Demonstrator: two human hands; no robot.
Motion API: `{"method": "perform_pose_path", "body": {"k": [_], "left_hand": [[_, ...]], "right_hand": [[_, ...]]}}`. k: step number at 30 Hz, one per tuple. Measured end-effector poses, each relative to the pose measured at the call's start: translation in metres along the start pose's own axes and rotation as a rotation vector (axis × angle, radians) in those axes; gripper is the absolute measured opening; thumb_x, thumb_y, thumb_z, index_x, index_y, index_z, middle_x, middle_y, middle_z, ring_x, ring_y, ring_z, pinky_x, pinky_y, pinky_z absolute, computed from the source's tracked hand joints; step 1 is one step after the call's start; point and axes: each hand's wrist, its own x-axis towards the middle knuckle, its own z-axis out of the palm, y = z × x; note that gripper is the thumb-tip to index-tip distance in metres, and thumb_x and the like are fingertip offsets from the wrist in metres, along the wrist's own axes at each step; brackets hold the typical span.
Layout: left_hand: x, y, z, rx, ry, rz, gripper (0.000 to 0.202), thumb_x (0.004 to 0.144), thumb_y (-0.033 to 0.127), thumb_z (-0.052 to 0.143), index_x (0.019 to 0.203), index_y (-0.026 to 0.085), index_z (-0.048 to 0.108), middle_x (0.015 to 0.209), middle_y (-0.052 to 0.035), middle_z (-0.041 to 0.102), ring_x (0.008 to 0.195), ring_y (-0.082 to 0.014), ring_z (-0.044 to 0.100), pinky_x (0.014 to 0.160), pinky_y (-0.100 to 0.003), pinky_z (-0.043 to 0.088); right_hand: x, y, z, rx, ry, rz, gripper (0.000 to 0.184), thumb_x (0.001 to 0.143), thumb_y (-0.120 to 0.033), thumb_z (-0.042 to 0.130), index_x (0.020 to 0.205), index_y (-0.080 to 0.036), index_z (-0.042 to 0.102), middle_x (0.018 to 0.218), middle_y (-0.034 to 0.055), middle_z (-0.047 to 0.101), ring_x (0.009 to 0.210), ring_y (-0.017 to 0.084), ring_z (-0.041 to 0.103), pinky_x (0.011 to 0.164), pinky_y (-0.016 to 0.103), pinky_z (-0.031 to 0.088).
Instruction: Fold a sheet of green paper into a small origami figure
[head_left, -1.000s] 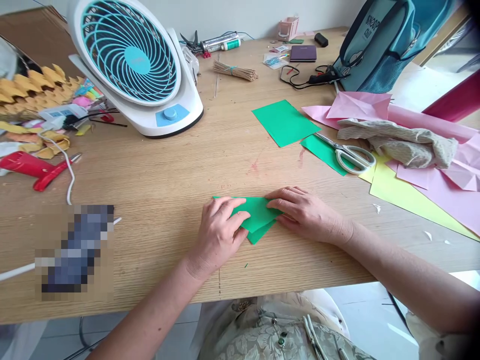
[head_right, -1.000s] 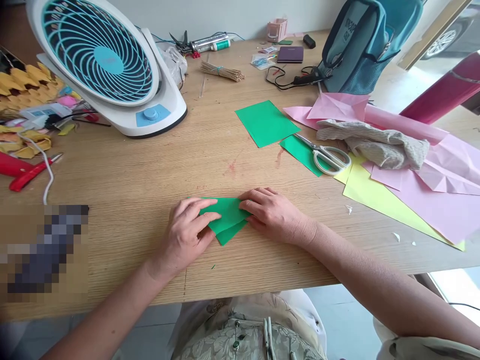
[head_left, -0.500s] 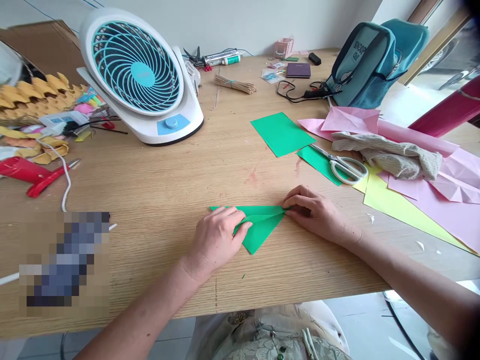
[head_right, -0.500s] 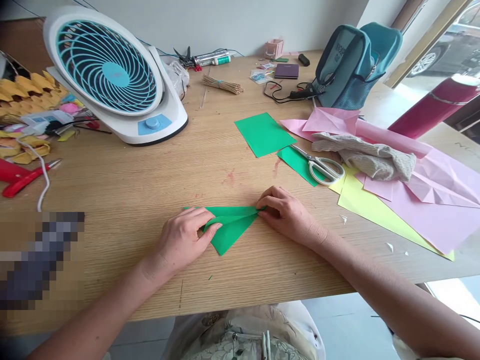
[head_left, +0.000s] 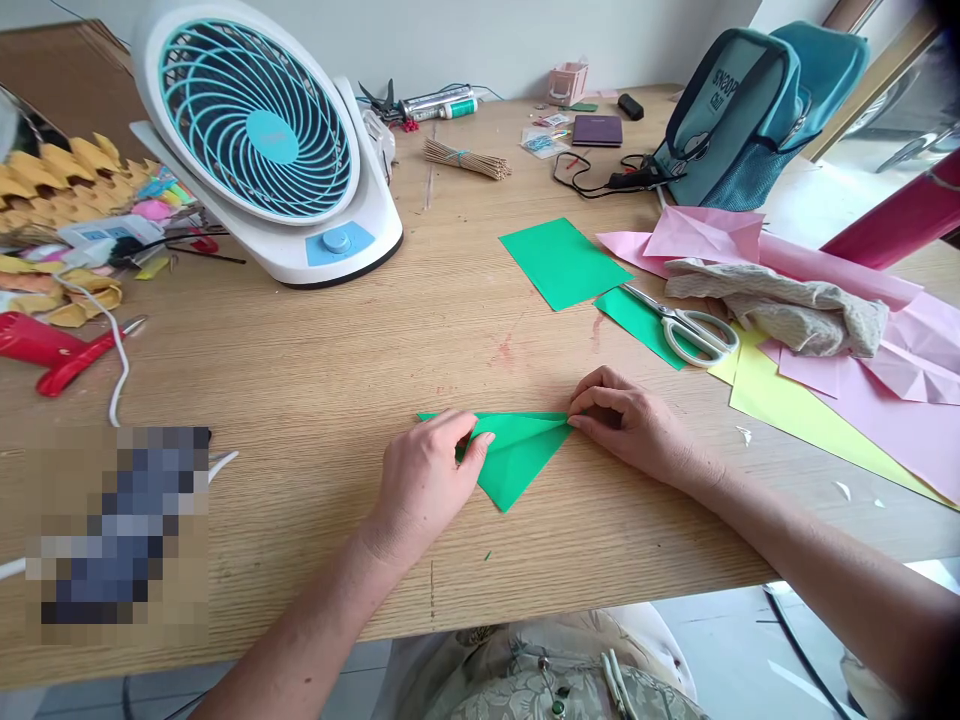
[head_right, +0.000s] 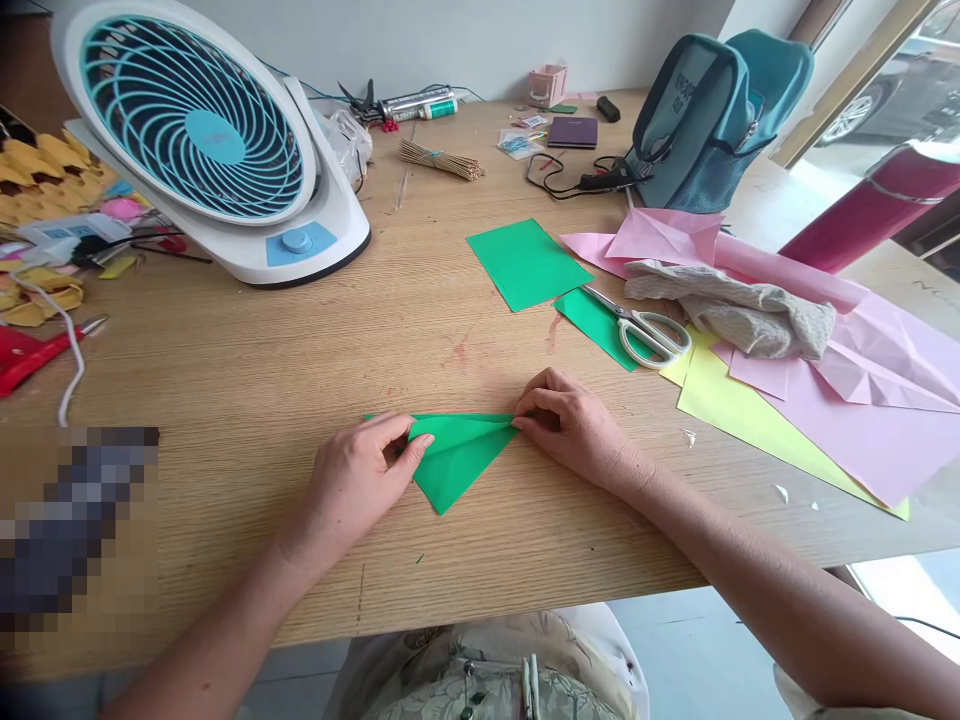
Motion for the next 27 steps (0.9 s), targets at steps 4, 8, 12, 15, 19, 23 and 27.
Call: {"method": "perform_pose_path", "body": {"k": [4,8,12,15,19,23,27], "left_hand": [[0.001,0.001,-0.001,-0.009,-0.014,-0.042,0.036,0.098,0.032,0.055,0.065,0.021,0.044,0.067,0.0012,0.058,0.060,-0.0148,0.048,0.057,-0.028,0.024],[0.002,0.001,-0.001,-0.013,-0.020,-0.053,0.038,0.098,0.033,0.054,0.064,0.021,0.043,0.067,0.0009,0.058,0.060,-0.0148,0.048,0.057,-0.029,0.024],[0.003,0.001,-0.001,-0.044,-0.038,-0.077,0.030,0.094,0.026,0.059,0.067,0.021,0.045,0.074,0.0011,0.062,0.064,-0.0143,0.053,0.059,-0.028,0.028],[0.004,0.000,0.000,-0.031,-0.041,-0.069,0.030,0.093,0.025,0.059,0.067,0.021,0.044,0.075,0.0010,0.061,0.064,-0.0141,0.054,0.059,-0.028,0.029],[0.004,-0.002,0.002,-0.038,-0.038,-0.049,0.030,0.093,0.024,0.057,0.067,0.021,0.043,0.073,0.0013,0.059,0.063,-0.0139,0.053,0.058,-0.028,0.031],[0.004,-0.004,0.003,-0.055,-0.039,-0.045,0.029,0.094,0.024,0.056,0.068,0.021,0.043,0.072,0.0021,0.057,0.061,-0.0134,0.052,0.058,-0.028,0.030],[0.005,-0.005,0.003,-0.049,-0.046,-0.039,0.030,0.094,0.024,0.056,0.068,0.021,0.042,0.072,0.0021,0.056,0.061,-0.0133,0.050,0.058,-0.028,0.030]], "right_hand": [[0.001,-0.001,0.002,-0.043,0.015,0.027,0.011,0.092,-0.024,0.063,0.083,-0.022,0.067,0.098,0.0057,0.065,0.074,0.016,0.062,0.066,0.032,0.053],[0.002,-0.003,0.003,-0.054,0.013,0.065,0.010,0.091,-0.023,0.064,0.081,-0.021,0.066,0.099,0.0054,0.064,0.075,0.016,0.062,0.066,0.031,0.052],[0.002,-0.004,0.001,-0.037,0.003,0.088,0.008,0.089,-0.021,0.066,0.081,-0.021,0.066,0.101,0.0054,0.063,0.076,0.016,0.062,0.066,0.031,0.053],[0.001,-0.001,-0.004,-0.005,-0.036,0.080,0.006,0.088,-0.018,0.065,0.085,-0.022,0.068,0.106,0.0056,0.065,0.079,0.016,0.064,0.070,0.031,0.055],[0.000,0.003,-0.011,0.048,-0.076,0.092,0.008,0.088,-0.017,0.065,0.091,-0.023,0.068,0.111,0.0055,0.065,0.085,0.017,0.067,0.073,0.031,0.056],[-0.001,0.005,-0.012,0.077,-0.072,0.121,0.007,0.088,-0.016,0.064,0.089,-0.023,0.066,0.112,0.0051,0.065,0.081,0.016,0.065,0.069,0.030,0.055],[0.000,0.004,-0.012,0.108,-0.074,0.143,0.008,0.089,-0.015,0.063,0.085,-0.022,0.065,0.112,0.0045,0.064,0.075,0.013,0.063,0.065,0.029,0.052]]}}
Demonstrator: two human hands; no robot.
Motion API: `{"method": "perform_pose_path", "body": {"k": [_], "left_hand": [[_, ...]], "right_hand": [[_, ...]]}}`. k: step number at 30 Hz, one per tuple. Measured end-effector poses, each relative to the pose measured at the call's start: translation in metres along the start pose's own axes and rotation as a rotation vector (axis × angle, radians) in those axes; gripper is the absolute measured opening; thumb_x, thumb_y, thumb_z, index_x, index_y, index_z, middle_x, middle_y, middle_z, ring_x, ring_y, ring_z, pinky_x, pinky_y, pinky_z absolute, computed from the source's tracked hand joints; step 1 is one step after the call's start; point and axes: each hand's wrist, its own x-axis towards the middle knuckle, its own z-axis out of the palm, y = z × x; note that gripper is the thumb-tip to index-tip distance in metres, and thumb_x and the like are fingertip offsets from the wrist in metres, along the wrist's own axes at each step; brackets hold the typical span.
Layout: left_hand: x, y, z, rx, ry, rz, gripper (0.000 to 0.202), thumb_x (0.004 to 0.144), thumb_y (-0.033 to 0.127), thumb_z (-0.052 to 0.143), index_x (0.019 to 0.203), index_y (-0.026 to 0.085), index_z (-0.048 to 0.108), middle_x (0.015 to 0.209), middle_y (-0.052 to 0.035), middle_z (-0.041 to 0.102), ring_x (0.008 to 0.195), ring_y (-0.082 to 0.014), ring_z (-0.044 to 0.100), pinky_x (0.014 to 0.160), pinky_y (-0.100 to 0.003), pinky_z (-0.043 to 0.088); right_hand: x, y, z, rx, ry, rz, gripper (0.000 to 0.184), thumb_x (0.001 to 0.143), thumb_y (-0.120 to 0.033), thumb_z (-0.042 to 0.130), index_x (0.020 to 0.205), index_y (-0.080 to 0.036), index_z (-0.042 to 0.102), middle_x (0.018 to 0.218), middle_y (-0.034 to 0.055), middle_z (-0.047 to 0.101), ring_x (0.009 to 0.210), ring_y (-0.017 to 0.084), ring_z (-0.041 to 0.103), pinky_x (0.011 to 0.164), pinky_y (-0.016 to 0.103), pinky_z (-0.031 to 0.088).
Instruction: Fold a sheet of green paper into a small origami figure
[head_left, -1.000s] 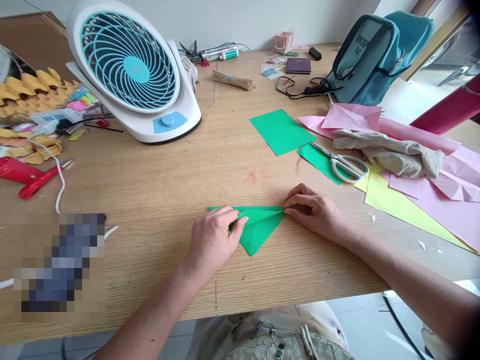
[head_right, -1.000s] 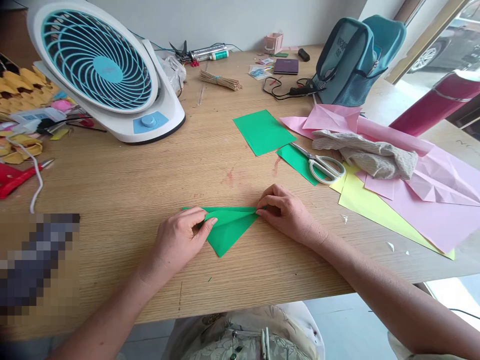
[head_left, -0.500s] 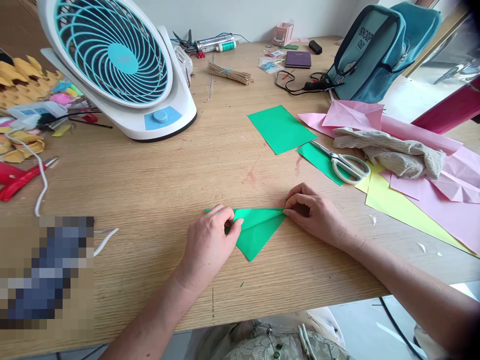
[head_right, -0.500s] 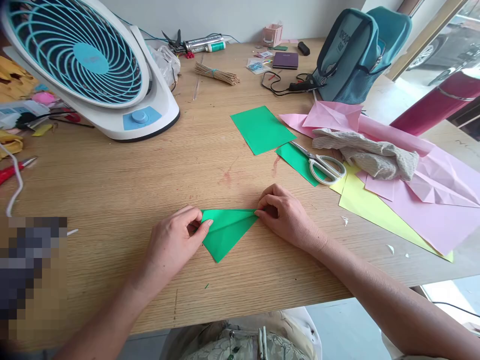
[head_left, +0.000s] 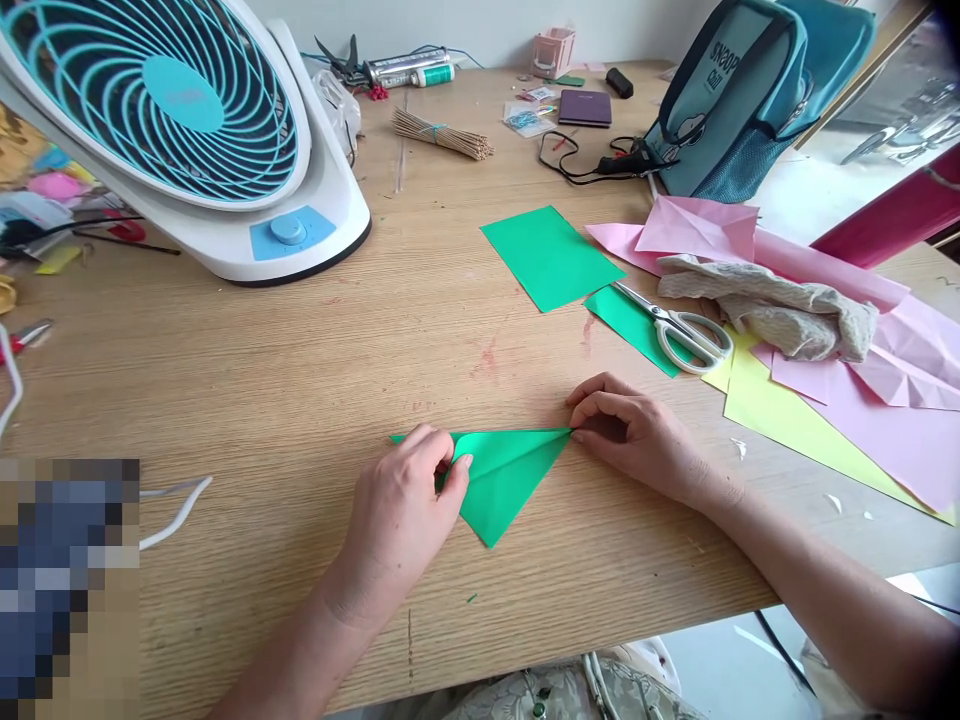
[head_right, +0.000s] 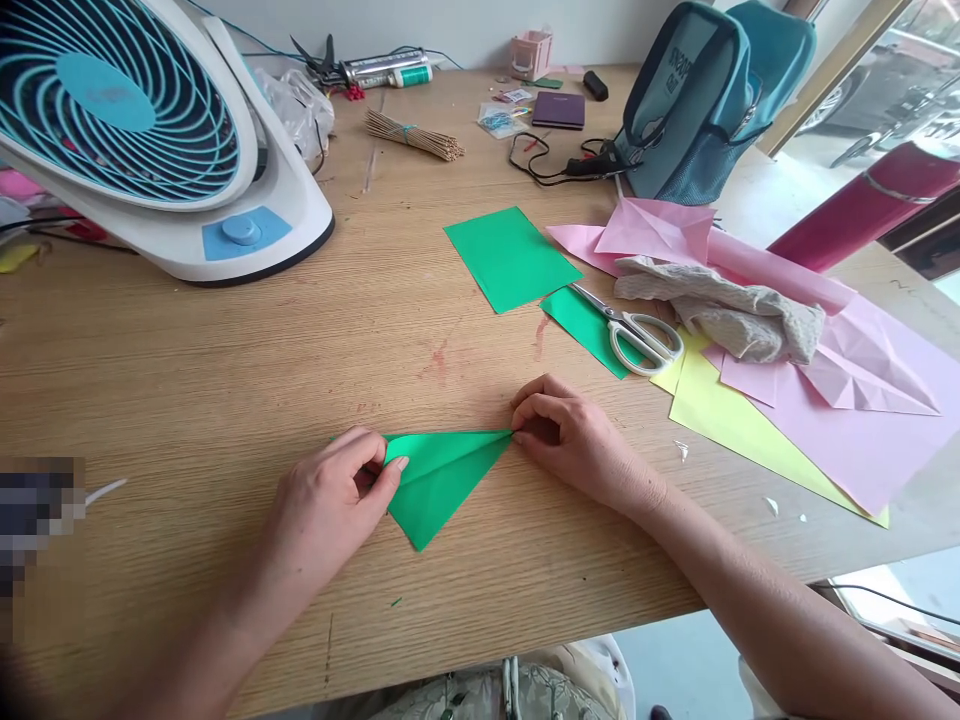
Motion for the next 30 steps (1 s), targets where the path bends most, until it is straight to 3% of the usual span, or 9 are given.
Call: {"method": "perform_pose_path", "body": {"k": [12,21,26,30], "left_hand": [[-0.001,0.003,0.001,0.067,-0.042,0.003,0.029,0.096,0.025,0.053,0.070,0.022,0.041,0.078,0.0002,0.056,0.063,-0.0138,0.050,0.058,-0.029,0.030],[0.000,0.006,-0.001,0.102,-0.035,0.017,0.030,0.097,0.021,0.049,0.068,0.021,0.040,0.076,0.0004,0.054,0.058,-0.0122,0.044,0.055,-0.028,0.026],[-0.016,0.009,-0.007,0.067,-0.094,0.057,0.030,0.095,0.018,0.050,0.067,0.021,0.039,0.074,0.0024,0.052,0.053,-0.0096,0.041,0.054,-0.026,0.027],[-0.033,0.013,-0.013,0.038,-0.160,0.125,0.026,0.096,0.018,0.047,0.070,0.021,0.042,0.076,0.0028,0.053,0.054,-0.0093,0.043,0.053,-0.025,0.029]], "right_hand": [[0.000,-0.001,0.004,-0.059,0.004,0.016,0.008,0.091,-0.017,0.064,0.086,-0.022,0.068,0.112,0.0062,0.062,0.084,0.016,0.065,0.071,0.032,0.055],[0.000,-0.006,0.006,-0.132,0.048,0.007,0.010,0.090,-0.019,0.068,0.081,-0.020,0.064,0.110,0.0060,0.062,0.077,0.014,0.063,0.068,0.031,0.053],[-0.023,-0.024,0.006,-0.255,0.017,-0.090,0.013,0.094,-0.017,0.063,0.081,-0.019,0.064,0.112,0.0104,0.063,0.097,0.024,0.065,0.082,0.041,0.055],[-0.059,-0.045,0.014,-0.287,0.020,-0.082,0.012,0.097,-0.017,0.059,0.087,-0.019,0.064,0.110,0.0120,0.063,0.098,0.025,0.065,0.082,0.043,0.055]]}}
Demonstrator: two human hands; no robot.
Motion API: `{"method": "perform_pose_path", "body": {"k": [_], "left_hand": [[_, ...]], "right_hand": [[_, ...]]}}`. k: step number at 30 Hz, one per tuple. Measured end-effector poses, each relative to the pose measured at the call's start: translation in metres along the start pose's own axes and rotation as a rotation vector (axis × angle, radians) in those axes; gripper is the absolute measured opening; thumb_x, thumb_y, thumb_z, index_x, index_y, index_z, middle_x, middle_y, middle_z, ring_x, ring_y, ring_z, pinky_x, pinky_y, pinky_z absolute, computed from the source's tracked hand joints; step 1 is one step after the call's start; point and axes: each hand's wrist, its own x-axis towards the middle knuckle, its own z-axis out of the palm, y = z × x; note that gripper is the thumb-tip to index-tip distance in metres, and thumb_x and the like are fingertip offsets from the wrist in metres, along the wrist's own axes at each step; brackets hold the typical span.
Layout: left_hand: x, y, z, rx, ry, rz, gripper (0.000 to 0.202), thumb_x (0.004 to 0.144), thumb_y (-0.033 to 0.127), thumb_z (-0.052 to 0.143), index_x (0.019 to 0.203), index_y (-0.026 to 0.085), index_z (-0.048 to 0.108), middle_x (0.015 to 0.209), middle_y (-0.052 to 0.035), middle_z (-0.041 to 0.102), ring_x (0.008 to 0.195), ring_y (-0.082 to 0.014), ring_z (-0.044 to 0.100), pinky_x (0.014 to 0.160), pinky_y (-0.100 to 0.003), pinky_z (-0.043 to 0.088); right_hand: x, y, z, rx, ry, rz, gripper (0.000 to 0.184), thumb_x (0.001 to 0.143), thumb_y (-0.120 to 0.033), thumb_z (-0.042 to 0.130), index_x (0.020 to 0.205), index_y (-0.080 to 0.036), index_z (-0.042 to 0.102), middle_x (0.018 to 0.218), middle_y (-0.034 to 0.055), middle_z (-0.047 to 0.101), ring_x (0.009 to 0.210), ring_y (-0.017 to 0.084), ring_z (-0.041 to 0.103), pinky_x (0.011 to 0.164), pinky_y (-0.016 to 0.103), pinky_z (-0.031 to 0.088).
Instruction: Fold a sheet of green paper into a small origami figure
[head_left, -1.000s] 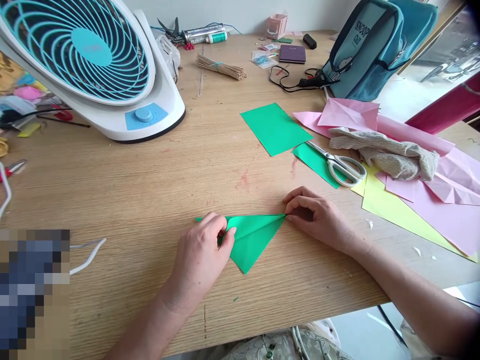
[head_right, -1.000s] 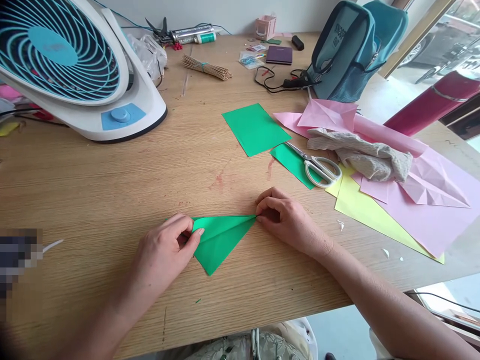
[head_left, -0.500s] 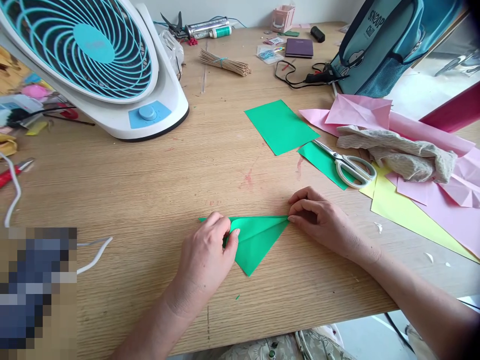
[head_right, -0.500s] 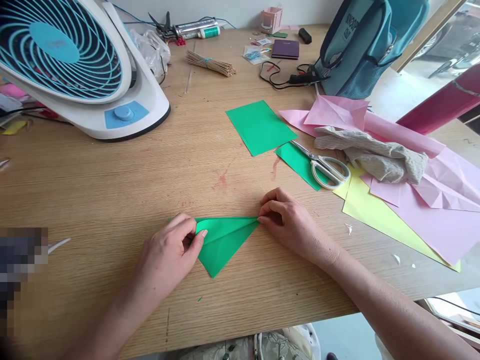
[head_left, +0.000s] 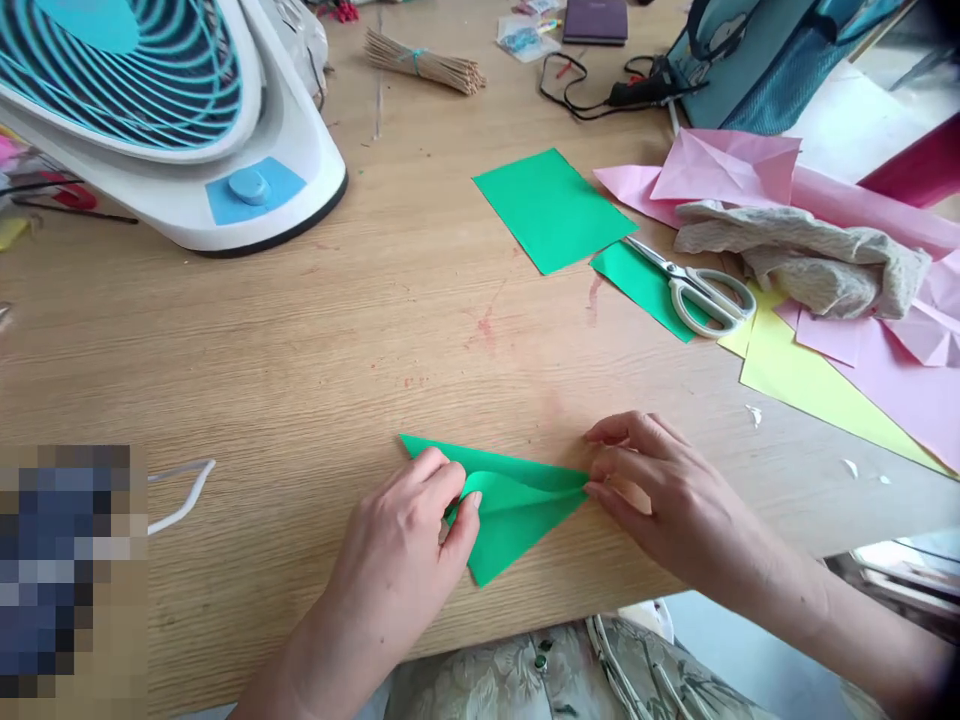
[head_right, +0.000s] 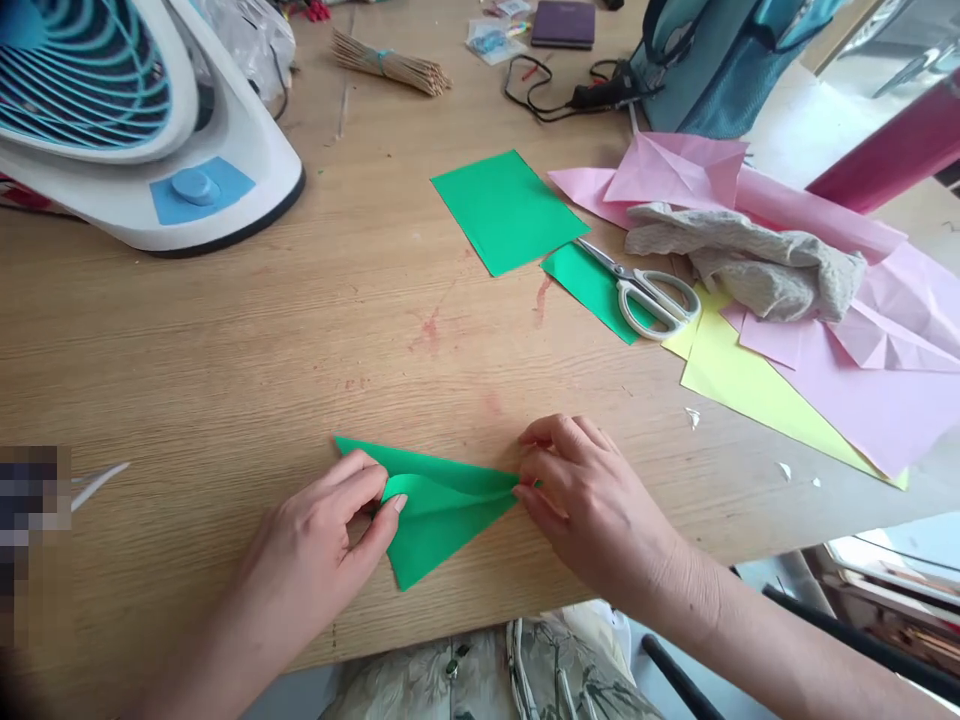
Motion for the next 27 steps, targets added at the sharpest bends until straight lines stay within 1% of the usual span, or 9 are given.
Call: {"method": "perform_pose_path", "body": {"k": [3,5,7,9,11,14,18,22,27], "left_hand": [[-0.006,0.002,-0.002,-0.021,-0.018,0.024,0.026,0.098,0.021,0.046,0.072,0.021,0.044,0.077,0.0025,0.053,0.058,-0.0100,0.047,0.055,-0.025,0.032],[-0.006,0.001,-0.002,-0.008,-0.016,0.032,0.027,0.100,0.025,0.045,0.074,0.021,0.046,0.076,0.0023,0.053,0.059,-0.0109,0.048,0.056,-0.025,0.033],[-0.004,0.000,-0.002,0.009,-0.006,0.043,0.029,0.102,0.028,0.044,0.074,0.021,0.046,0.074,0.0027,0.052,0.058,-0.0110,0.047,0.055,-0.025,0.032],[-0.003,0.000,-0.002,0.018,0.007,0.043,0.031,0.102,0.030,0.044,0.072,0.021,0.044,0.070,0.0037,0.050,0.054,-0.0103,0.044,0.054,-0.025,0.031],[-0.002,0.001,-0.002,0.028,0.018,0.027,0.032,0.102,0.030,0.044,0.071,0.021,0.042,0.068,0.0046,0.050,0.051,-0.0095,0.041,0.053,-0.024,0.029],[-0.003,0.003,-0.001,0.068,0.044,0.004,0.032,0.101,0.031,0.046,0.071,0.022,0.042,0.066,0.0053,0.051,0.049,-0.0091,0.037,0.052,-0.024,0.027],[-0.003,0.005,0.001,0.140,0.079,-0.009,0.032,0.101,0.031,0.046,0.071,0.022,0.041,0.063,0.0053,0.048,0.049,-0.0100,0.037,0.052,-0.024,0.026],[-0.001,0.005,0.001,0.174,0.063,-0.004,0.032,0.100,0.029,0.046,0.070,0.022,0.039,0.062,0.0055,0.048,0.048,-0.0100,0.035,0.051,-0.025,0.025],[-0.001,0.005,0.001,0.182,0.032,-0.007,0.031,0.101,0.030,0.045,0.071,0.022,0.039,0.063,0.0050,0.049,0.049,-0.0101,0.038,0.053,-0.025,0.027]], "right_hand": [[-0.030,-0.013,0.007,0.048,0.058,0.064,0.009,0.097,-0.013,0.058,0.099,-0.019,0.065,0.114,0.0129,0.062,0.103,0.024,0.064,0.083,0.040,0.055],[-0.048,-0.016,0.014,0.072,0.153,0.079,0.021,0.094,-0.008,0.059,0.114,-0.017,0.063,0.117,0.0139,0.062,0.104,0.023,0.063,0.082,0.037,0.054],[-0.062,-0.016,0.020,0.075,0.244,0.008,0.034,0.092,-0.002,0.060,0.124,-0.013,0.061,0.116,0.0155,0.064,0.103,0.023,0.063,0.081,0.037,0.053],[-0.069,-0.015,0.025,0.034,0.237,-0.103,0.038,0.091,-0.001,0.060,0.128,-0.010,0.060,0.118,0.0173,0.066,0.103,0.025,0.064,0.081,0.040,0.052],[-0.070,-0.014,0.027,-0.024,0.196,-0.151,0.040,0.092,-0.002,0.061,0.131,-0.009,0.060,0.122,0.0184,0.068,0.101,0.026,0.064,0.079,0.042,0.049],[-0.068,-0.013,0.028,-0.073,0.173,-0.163,0.041,0.092,-0.003,0.061,0.133,-0.007,0.060,0.126,0.0190,0.070,0.102,0.026,0.063,0.079,0.042,0.048],[-0.069,-0.012,0.030,-0.091,0.144,-0.208,0.040,0.094,-0.002,0.057,0.134,-0.002,0.060,0.136,0.0194,0.068,0.108,0.027,0.061,0.081,0.042,0.045],[-0.070,-0.011,0.031,-0.128,0.106,-0.213,0.040,0.097,-0.005,0.053,0.136,-0.002,0.060,0.144,0.0183,0.063,0.105,0.027,0.061,0.076,0.042,0.042],[-0.070,-0.011,0.030,-0.165,0.107,-0.216,0.039,0.099,-0.009,0.049,0.135,-0.001,0.061,0.146,0.0219,0.059,0.102,0.027,0.061,0.074,0.042,0.042]]}}
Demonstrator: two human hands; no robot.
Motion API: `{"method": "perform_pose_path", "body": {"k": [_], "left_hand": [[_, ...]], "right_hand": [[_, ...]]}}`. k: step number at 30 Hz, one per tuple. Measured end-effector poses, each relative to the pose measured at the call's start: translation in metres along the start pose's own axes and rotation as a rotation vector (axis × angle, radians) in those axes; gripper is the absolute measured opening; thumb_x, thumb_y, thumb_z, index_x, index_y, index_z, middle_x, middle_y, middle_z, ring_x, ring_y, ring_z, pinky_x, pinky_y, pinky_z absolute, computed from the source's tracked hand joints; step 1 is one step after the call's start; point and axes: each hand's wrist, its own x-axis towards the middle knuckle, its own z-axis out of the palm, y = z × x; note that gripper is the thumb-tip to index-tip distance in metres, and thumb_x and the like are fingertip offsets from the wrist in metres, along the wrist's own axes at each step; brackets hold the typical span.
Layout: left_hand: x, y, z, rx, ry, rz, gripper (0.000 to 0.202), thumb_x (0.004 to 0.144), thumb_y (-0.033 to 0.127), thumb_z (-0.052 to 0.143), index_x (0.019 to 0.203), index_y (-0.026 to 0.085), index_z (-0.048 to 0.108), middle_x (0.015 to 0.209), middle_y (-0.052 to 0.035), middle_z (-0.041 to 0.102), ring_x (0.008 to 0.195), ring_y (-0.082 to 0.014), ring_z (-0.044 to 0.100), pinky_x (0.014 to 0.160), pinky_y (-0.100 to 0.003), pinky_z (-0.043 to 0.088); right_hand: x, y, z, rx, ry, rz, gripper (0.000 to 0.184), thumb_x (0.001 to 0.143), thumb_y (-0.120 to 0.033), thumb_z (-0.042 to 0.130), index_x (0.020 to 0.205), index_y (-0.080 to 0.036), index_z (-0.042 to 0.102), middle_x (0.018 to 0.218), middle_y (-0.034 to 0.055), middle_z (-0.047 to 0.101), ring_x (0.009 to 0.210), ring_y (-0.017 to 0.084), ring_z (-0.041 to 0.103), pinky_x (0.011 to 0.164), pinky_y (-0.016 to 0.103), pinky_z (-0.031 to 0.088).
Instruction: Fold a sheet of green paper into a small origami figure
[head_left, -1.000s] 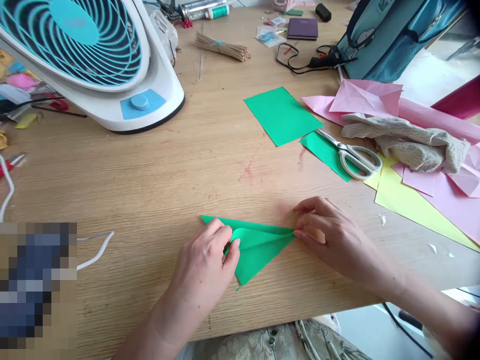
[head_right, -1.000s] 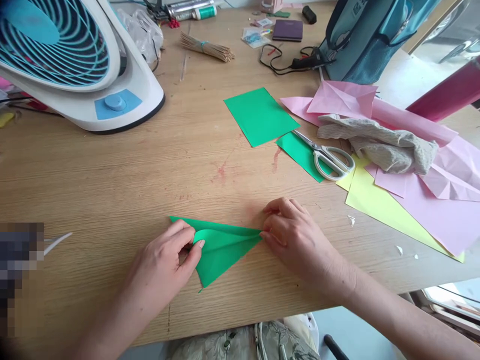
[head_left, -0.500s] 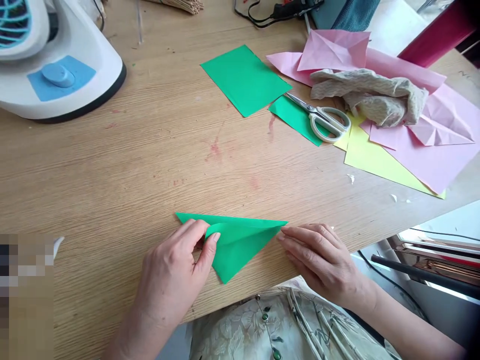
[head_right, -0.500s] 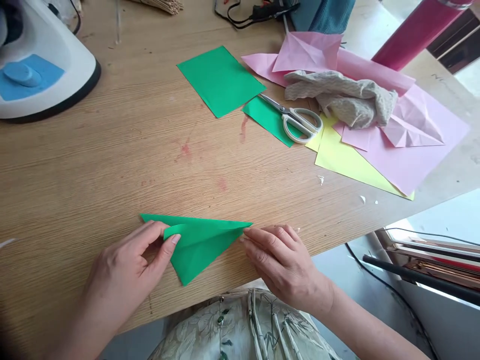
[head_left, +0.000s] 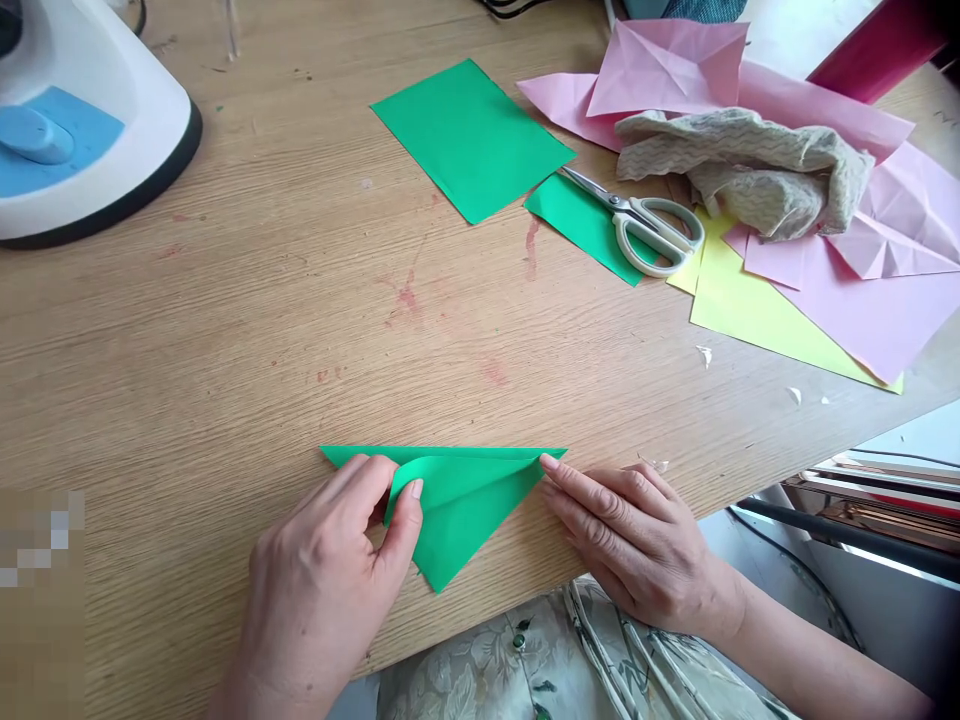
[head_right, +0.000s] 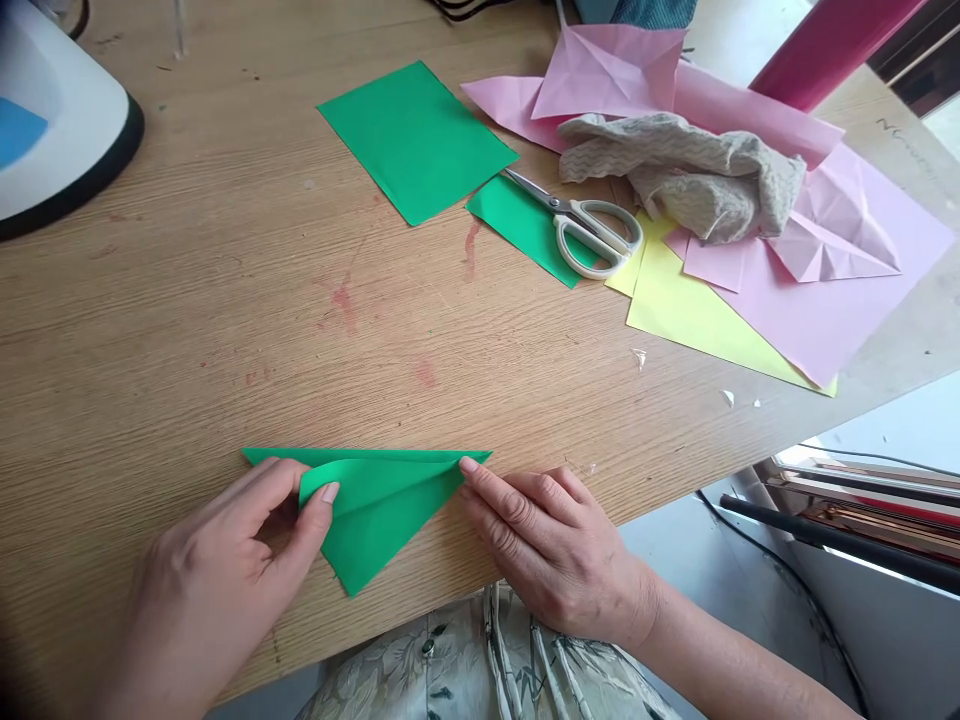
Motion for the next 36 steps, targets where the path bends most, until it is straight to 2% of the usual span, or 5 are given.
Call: {"method": "perform_pose_path", "body": {"k": [6,13,21,28,36], "left_hand": [[-0.0002,-0.0001,0.0019,0.001,-0.014,-0.029,0.032,0.101,0.033,0.045,0.071,0.022,0.041,0.063,0.0046,0.052,0.050,-0.0103,0.039,0.053,-0.026,0.028],[0.0021,0.0011,0.0016,0.042,-0.018,-0.029,0.032,0.101,0.032,0.045,0.071,0.023,0.040,0.063,0.0045,0.053,0.048,-0.0106,0.038,0.051,-0.026,0.026],[0.0040,-0.0006,0.0005,0.066,0.001,0.027,0.029,0.102,0.029,0.044,0.073,0.023,0.039,0.059,0.0056,0.050,0.046,-0.0109,0.040,0.049,-0.025,0.025],[0.0053,-0.0001,0.0020,0.064,0.021,0.032,0.030,0.101,0.029,0.044,0.072,0.023,0.038,0.058,0.0054,0.050,0.045,-0.0111,0.038,0.048,-0.026,0.024],[0.0030,-0.0013,0.0022,0.065,-0.017,0.013,0.028,0.100,0.029,0.047,0.074,0.023,0.039,0.060,0.0051,0.051,0.048,-0.0117,0.041,0.051,-0.027,0.024]], "right_hand": [[-0.0011,0.0015,0.0014,-0.020,-0.003,0.006,0.038,0.096,-0.009,0.051,0.132,-0.002,0.063,0.146,0.0223,0.059,0.100,0.028,0.064,0.073,0.042,0.047],[-0.0011,0.0000,0.0024,0.002,-0.018,0.062,0.046,0.096,-0.012,0.055,0.141,-0.005,0.057,0.148,0.0212,0.057,0.108,0.030,0.067,0.076,0.043,0.055],[0.0004,-0.0020,0.0017,-0.004,-0.066,0.060,0.044,0.095,-0.008,0.055,0.139,0.001,0.056,0.154,0.0266,0.047,0.114,0.034,0.066,0.077,0.047,0.055],[0.0000,-0.0019,0.0022,0.015,-0.055,0.090,0.044,0.096,-0.009,0.053,0.139,-0.004,0.058,0.153,0.0245,0.050,0.115,0.033,0.067,0.079,0.046,0.056],[0.0002,-0.0015,0.0028,0.008,-0.036,0.090,0.042,0.096,-0.011,0.055,0.137,-0.006,0.059,0.154,0.0231,0.050,0.109,0.030,0.067,0.075,0.043,0.055]]}}
